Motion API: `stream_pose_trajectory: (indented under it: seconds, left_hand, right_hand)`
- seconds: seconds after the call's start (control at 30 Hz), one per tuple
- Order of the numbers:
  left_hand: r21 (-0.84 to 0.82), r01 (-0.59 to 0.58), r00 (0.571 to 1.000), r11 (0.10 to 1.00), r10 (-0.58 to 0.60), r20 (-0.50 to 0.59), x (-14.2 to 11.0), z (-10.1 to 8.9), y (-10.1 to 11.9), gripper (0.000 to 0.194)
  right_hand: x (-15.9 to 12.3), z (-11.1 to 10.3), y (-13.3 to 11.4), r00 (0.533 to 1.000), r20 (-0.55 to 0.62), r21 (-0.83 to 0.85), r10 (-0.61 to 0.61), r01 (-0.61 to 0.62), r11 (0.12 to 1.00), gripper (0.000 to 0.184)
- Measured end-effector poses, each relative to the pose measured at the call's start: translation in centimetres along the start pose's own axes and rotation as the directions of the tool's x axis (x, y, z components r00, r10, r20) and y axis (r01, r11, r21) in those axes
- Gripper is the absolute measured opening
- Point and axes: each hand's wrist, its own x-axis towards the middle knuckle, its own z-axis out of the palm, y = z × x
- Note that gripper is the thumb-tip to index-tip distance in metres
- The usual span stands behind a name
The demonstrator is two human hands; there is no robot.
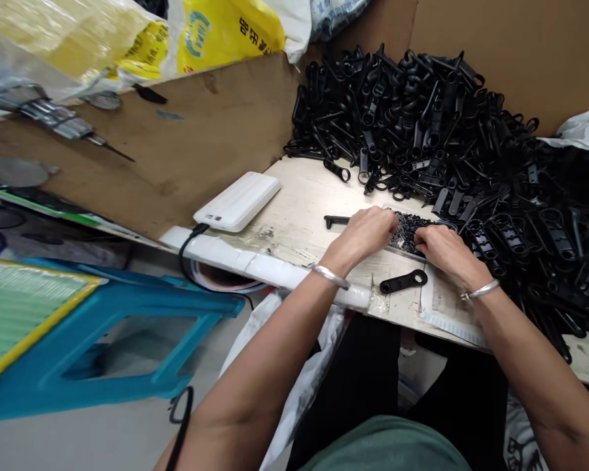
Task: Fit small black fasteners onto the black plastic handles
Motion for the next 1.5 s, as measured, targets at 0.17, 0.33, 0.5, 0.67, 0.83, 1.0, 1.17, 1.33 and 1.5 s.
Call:
stream_pose_trajectory:
  seconds: [0.17, 0.33, 0.5, 0.67, 0.83, 1.0, 1.17, 1.33, 1.5]
  left_hand:
    - [0.167, -0.058, 0.990, 0.984, 0.035, 0.138, 2.9, 0.6, 0.9, 0.029]
    - [0.204, -0.103, 0.983, 0.974, 0.068, 0.169, 3.4, 1.1, 0.5, 0.026]
    - [0.221, -0.127, 0.981, 0.967, 0.090, 0.173, 2.8, 1.1, 0.5, 0.027]
    - [0.214, -0.145, 0.978, 0.966, 0.106, 0.180, 2.3, 1.0, 1.1, 0.024]
    - [0.152, -0.124, 0.985, 0.981, 0.103, 0.139, 2.1, 0.9, 0.8, 0.026]
    - [-0.014, -0.089, 0.993, 0.996, 0.090, 0.071, 1.8, 0.8, -0.1, 0.027]
    - [-0.283, -0.038, 0.999, 0.958, 0.036, -0.012, 1.6, 1.0, -1.0, 0.017]
    - [-0.512, 0.002, 0.995, 0.859, -0.053, -0.085, 1.4, 2.0, -1.8, 0.009]
    - [-0.691, -0.021, 0.981, 0.722, -0.118, -0.154, 0.3, 2.3, -1.2, 0.007]
  right_hand:
    - [0.0, 0.1, 0.6, 1.000, 0.009, 0.042, 0.029, -0.029, 0.999, 0.017]
    - [-1.1, -0.1, 1.4, 0.984, -0.165, 0.287, 0.063, -0.013, 0.958, 0.021]
    - [-2.4, 0.1, 1.6, 0.964, -0.166, 0.706, 0.208, -0.031, 0.708, 0.019]
    - [-3.3, 0.0, 1.0, 0.963, -0.080, 0.922, 0.256, -0.027, 0.386, 0.016]
    - [-3.9, 0.1, 0.8, 0.966, -0.001, 0.994, 0.258, -0.027, 0.105, 0.023]
    - [-4.4, 0.6, 0.6, 0.957, 0.044, 0.984, 0.286, 0.008, -0.178, 0.028]
    - [-4.7, 0.9, 0.3, 0.951, 0.104, 0.960, 0.291, -0.020, -0.278, 0.026]
    - [-4.9, 1.3, -0.2, 0.947, 0.070, 0.957, 0.312, 0.025, -0.290, 0.029]
    - [-5.4, 1.2, -0.8, 0.944, 0.025, 0.975, 0.328, 0.050, -0.216, 0.030]
